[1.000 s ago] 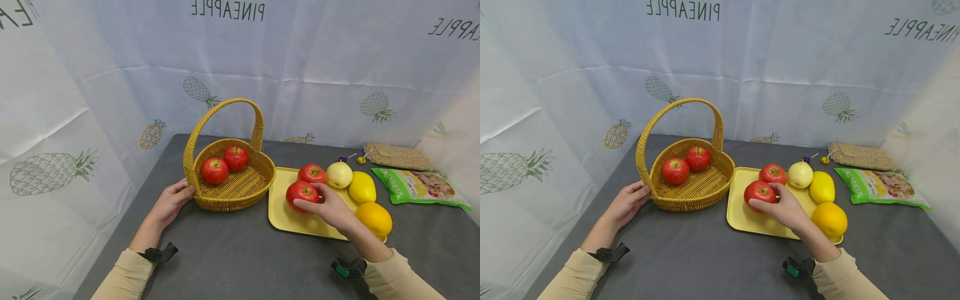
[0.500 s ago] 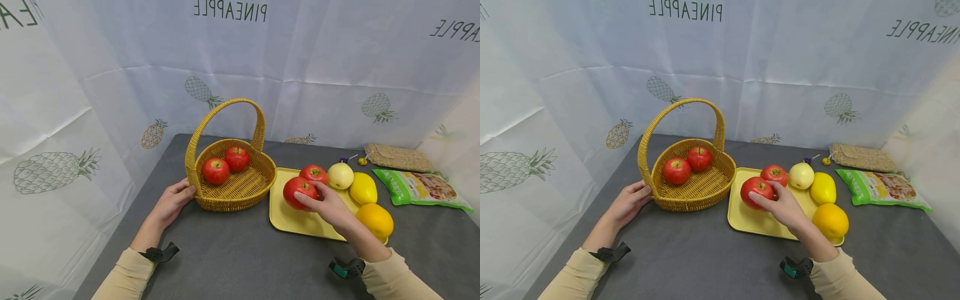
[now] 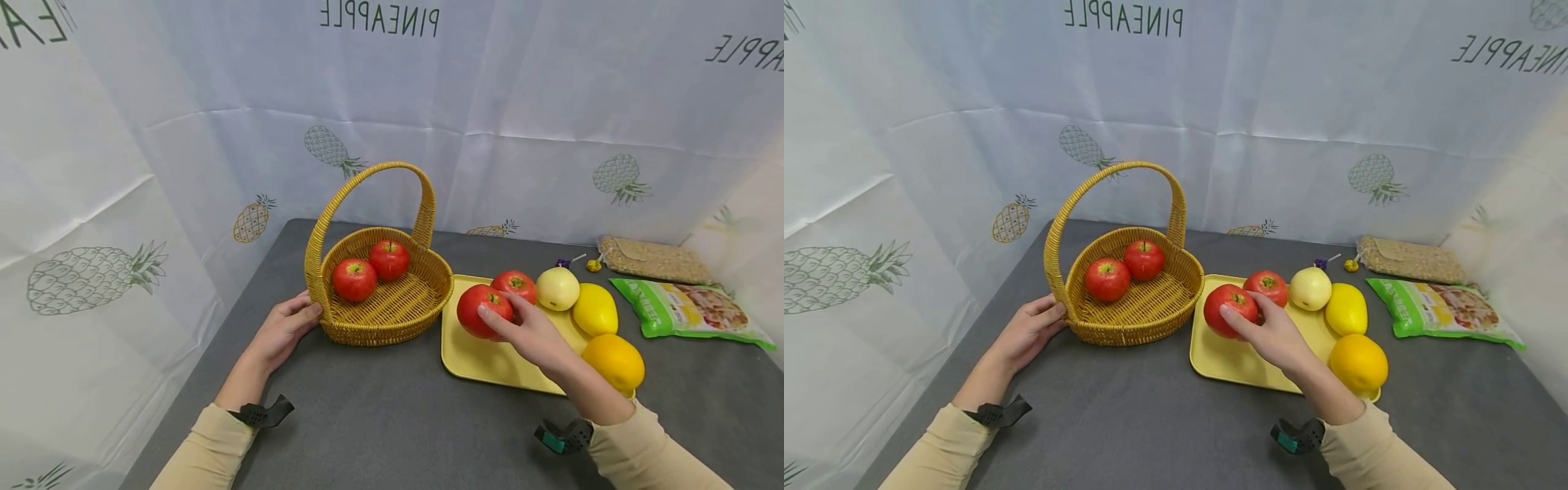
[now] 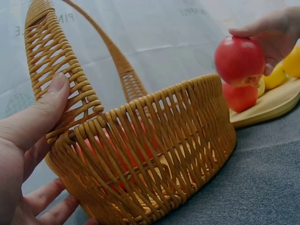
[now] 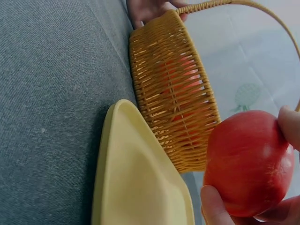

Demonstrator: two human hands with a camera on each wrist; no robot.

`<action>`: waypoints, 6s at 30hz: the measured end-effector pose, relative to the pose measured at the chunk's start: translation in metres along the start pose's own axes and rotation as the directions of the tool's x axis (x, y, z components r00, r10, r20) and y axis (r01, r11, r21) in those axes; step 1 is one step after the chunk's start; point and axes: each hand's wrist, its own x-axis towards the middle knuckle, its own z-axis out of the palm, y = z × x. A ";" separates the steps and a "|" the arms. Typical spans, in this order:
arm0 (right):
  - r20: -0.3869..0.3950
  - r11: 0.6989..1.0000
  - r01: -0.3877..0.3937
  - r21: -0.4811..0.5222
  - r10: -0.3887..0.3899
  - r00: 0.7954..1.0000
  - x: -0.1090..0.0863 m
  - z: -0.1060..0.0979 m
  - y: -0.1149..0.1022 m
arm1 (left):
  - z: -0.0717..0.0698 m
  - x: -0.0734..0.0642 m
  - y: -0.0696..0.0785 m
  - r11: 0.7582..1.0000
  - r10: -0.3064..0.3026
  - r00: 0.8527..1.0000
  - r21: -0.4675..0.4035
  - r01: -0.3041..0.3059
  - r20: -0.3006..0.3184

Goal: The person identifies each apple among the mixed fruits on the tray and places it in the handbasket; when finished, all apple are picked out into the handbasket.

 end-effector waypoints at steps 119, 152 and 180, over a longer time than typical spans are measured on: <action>0.274 0.960 0.219 -0.172 -0.167 0.947 0.063 0.074 -0.090 | -0.002 0.000 0.002 0.999 -0.028 0.999 0.027 0.029 -0.017; 0.495 0.957 0.175 -0.233 -0.039 0.868 0.101 0.072 -0.098 | -0.002 0.001 0.001 0.999 -0.017 1.000 0.034 0.017 -0.001; 0.600 0.899 0.223 -0.377 0.054 0.798 0.118 0.091 -0.119 | -0.002 0.001 0.002 0.999 -0.026 1.000 0.034 0.026 -0.013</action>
